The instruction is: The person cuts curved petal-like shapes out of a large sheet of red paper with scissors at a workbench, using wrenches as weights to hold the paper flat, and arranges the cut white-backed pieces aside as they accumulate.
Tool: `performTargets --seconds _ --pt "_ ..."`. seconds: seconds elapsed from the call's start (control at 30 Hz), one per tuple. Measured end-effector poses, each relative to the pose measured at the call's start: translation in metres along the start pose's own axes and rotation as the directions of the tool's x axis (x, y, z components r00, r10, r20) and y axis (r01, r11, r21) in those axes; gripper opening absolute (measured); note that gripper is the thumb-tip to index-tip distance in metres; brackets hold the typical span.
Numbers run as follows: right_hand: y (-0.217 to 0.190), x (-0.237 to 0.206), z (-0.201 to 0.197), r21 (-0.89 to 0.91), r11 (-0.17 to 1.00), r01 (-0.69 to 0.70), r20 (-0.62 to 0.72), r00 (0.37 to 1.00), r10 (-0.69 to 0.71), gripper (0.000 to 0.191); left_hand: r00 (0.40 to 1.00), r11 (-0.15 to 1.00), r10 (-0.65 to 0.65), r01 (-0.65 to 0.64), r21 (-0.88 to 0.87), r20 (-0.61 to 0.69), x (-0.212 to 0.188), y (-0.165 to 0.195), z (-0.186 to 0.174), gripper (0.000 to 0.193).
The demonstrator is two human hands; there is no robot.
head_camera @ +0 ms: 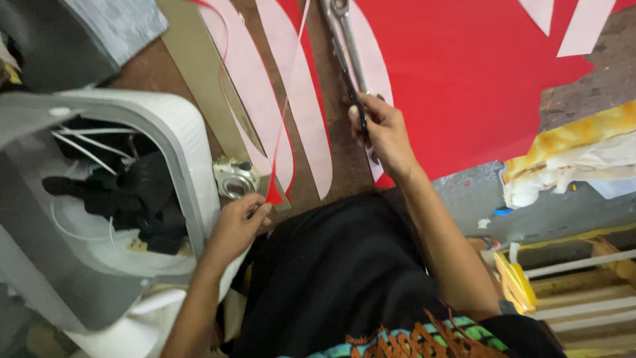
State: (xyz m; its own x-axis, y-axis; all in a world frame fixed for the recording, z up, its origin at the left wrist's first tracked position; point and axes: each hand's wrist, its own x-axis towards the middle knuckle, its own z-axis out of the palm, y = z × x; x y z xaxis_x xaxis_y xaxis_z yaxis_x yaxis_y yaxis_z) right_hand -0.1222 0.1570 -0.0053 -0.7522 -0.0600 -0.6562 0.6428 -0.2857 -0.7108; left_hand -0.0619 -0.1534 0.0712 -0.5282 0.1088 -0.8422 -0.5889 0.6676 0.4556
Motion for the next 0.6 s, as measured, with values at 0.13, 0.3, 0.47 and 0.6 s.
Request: performTargets --seconds 0.13,0.3,0.47,0.6 --pt "0.003 -0.021 -0.007 -0.04 0.999 -0.005 0.013 1.0 0.006 0.033 0.957 0.926 0.125 -0.017 0.378 -0.262 -0.007 0.005 0.006 0.026" --pt "0.046 -0.092 -0.037 0.094 0.995 0.012 0.033 0.999 -0.015 0.033 0.904 0.846 0.378 -0.251 0.471 -0.197 -0.011 0.013 0.026 0.024" --pt "0.114 -0.16 -0.039 0.285 0.955 0.079 -0.172 0.985 -0.031 0.047 0.511 0.47 0.858 -0.744 0.475 -0.047 0.056 0.043 0.088 0.018" --pt "0.16 -0.216 -0.02 0.363 0.923 0.129 -0.276 0.961 -0.026 0.054 0.322 0.263 0.947 -0.795 0.547 0.013 0.106 0.057 0.129 0.035"
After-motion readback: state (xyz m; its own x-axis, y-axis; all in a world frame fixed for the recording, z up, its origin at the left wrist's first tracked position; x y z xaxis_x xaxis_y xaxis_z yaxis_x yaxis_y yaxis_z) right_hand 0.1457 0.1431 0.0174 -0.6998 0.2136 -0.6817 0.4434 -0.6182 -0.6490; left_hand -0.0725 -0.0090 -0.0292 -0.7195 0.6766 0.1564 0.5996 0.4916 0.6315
